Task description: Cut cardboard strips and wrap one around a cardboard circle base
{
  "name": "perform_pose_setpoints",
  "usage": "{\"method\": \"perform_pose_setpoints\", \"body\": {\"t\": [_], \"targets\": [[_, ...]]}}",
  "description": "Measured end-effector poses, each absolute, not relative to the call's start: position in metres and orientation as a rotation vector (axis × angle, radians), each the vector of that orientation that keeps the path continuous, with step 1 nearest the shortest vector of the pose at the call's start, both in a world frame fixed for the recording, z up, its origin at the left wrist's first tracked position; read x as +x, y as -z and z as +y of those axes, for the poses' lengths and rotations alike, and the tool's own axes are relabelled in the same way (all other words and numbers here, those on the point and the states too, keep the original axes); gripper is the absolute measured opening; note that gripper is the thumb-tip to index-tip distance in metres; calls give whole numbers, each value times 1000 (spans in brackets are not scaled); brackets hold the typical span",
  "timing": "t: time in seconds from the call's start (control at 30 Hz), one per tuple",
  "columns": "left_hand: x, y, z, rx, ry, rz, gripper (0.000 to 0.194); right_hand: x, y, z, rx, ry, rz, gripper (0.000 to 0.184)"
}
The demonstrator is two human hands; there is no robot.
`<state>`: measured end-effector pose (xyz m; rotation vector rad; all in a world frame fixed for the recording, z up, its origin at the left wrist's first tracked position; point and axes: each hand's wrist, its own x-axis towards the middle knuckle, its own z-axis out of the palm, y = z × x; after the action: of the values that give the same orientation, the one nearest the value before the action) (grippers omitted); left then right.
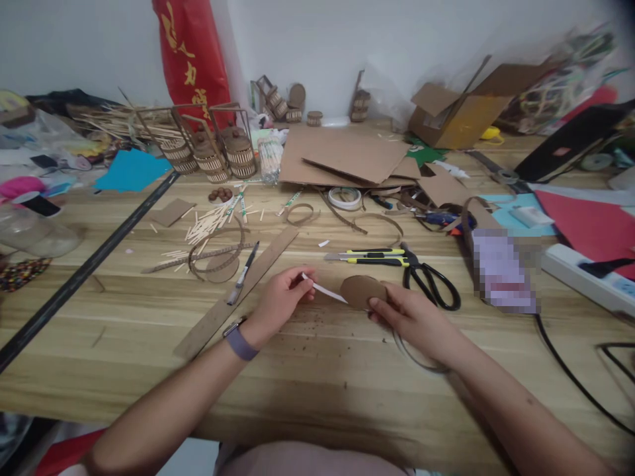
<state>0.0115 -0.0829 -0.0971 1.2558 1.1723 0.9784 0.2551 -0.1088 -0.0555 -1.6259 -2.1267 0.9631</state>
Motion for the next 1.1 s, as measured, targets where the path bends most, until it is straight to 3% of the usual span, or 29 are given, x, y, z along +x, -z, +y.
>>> {"method": "perform_pose_setpoints", "body": {"t": [0.17, 0.6, 1.1], "targets": [[4, 91, -94, 1353, -969, 1152, 40, 253, 55, -108, -1625, -817, -2245, 22], [21, 64, -99, 1819, -1011, 1128, 32, 249, 50, -112, -1658, -710, -2365, 20], [43, 51, -94, 1944, -903, 1135, 32, 248, 51, -112, -1657, -613, -2407, 21]]}}
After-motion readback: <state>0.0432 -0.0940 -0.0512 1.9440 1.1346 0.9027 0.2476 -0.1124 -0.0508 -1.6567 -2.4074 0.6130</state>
